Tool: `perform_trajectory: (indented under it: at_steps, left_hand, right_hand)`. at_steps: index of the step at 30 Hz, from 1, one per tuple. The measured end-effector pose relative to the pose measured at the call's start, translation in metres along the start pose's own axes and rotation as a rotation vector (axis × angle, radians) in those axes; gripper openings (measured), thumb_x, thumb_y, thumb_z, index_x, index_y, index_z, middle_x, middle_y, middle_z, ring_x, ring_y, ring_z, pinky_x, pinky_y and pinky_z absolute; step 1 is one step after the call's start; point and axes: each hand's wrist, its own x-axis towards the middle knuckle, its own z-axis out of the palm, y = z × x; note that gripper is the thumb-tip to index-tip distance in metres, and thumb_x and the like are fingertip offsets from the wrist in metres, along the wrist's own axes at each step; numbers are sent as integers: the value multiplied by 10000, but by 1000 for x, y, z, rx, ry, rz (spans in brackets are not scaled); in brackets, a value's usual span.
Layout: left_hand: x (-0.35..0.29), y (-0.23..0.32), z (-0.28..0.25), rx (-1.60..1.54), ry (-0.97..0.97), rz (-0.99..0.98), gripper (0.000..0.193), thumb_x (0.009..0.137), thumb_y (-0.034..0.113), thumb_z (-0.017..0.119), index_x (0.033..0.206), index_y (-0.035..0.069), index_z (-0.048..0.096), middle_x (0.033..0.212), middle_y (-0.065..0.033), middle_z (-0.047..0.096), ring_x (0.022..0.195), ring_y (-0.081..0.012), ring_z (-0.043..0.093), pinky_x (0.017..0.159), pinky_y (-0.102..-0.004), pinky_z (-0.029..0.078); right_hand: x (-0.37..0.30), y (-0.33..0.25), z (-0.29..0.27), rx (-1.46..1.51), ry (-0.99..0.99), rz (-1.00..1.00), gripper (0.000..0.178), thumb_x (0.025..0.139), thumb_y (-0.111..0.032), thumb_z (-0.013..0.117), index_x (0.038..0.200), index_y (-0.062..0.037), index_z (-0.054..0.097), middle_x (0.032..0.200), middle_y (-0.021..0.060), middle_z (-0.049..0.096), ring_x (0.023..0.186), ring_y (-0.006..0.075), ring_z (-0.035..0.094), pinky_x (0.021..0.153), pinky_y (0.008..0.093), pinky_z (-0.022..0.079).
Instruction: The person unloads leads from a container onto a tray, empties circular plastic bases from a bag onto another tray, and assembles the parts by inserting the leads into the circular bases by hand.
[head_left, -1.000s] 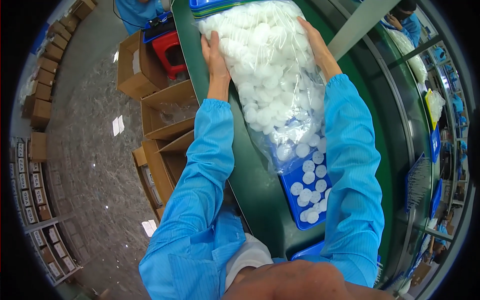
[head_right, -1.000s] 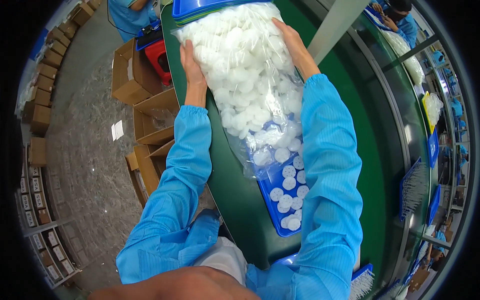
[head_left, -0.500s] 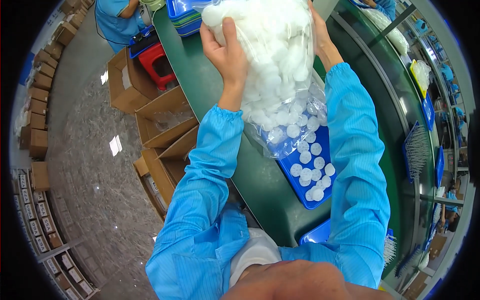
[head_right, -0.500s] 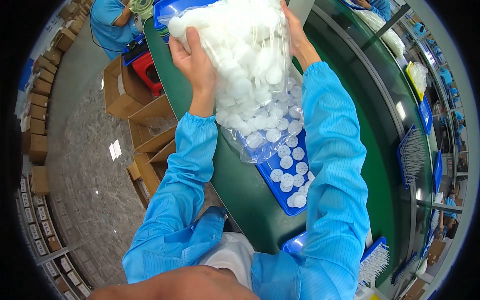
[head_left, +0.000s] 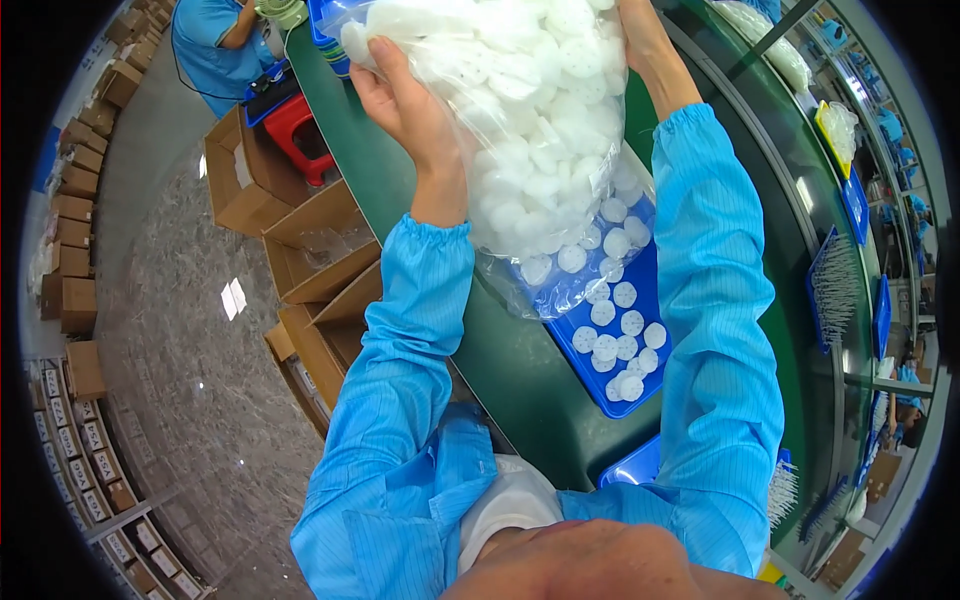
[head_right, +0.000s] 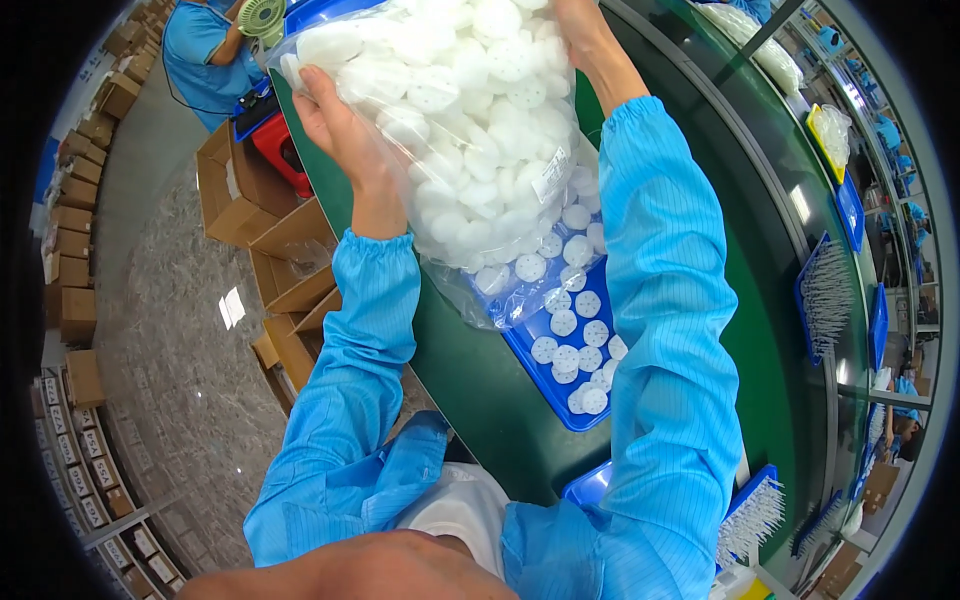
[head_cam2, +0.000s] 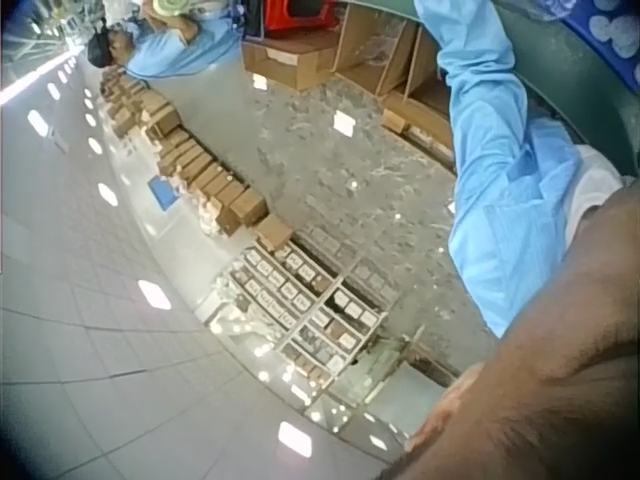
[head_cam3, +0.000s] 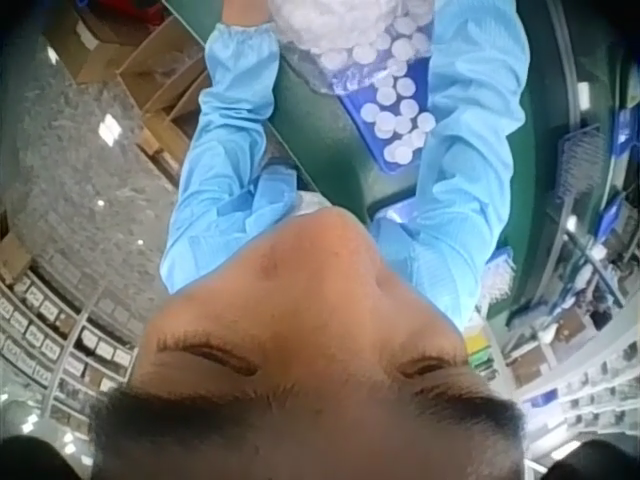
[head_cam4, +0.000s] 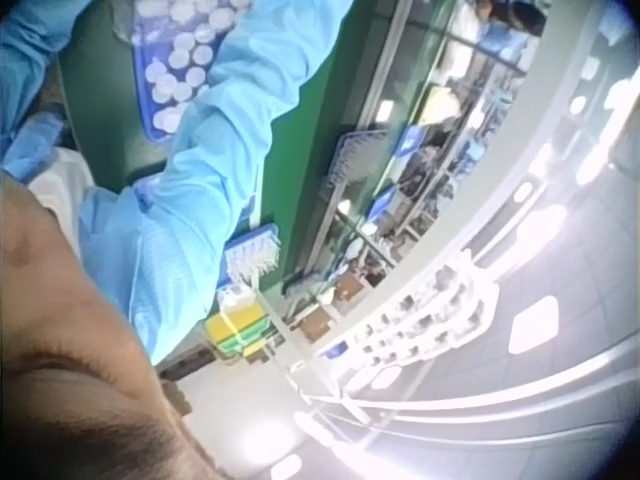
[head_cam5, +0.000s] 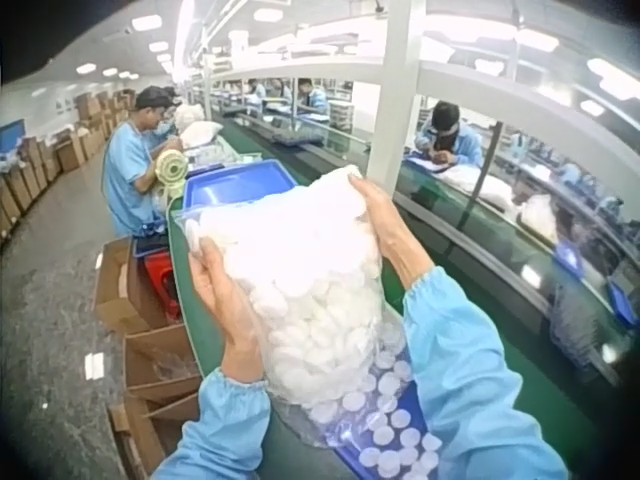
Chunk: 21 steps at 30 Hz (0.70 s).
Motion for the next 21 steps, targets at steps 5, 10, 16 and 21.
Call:
perform_trajectory:
  at_steps: [5, 10, 16, 21]
  left_hand:
    - [22, -34, -29, 25, 39, -62, 374, 1090, 356, 539, 1272, 29, 540, 1202, -54, 640, 1077, -142, 603, 955, -301, 479]
    - [41, -64, -72, 65, 294, -330, 460, 1076, 391, 532, 1350, 23, 496, 1289, -116, 609, 1109, -261, 643, 971, -392, 540]
    - [36, -86, -148, 104, 61, -592, 623, 1044, 348, 601, 1527, 27, 371, 1501, -156, 487, 1332, -317, 534, 1104, -450, 463]
    - [-29, -38, -155, 197, 20, -751, 714, 1016, 359, 653, 1562, 14, 348, 1574, -141, 422, 1404, -302, 471, 1164, -433, 391]
  right_hand:
    - [37, 30, 8, -211, 245, 114, 649, 1025, -487, 543, 1373, 61, 558, 1354, 170, 616, 1218, 302, 601, 1043, 439, 483]
    - [59, 74, -17, -461, -29, 173, 672, 1040, -550, 515, 1319, 53, 617, 1264, 167, 675, 1184, 282, 616, 1057, 413, 475]
    - [47, 158, -66, -840, 79, 363, 866, 967, -709, 516, 1496, -23, 511, 1507, 177, 526, 1380, 293, 505, 1135, 405, 402]
    - [15, 144, -67, -664, 192, 586, 972, 918, -817, 463, 1547, -76, 461, 1572, 153, 460, 1414, 286, 475, 1169, 363, 355]
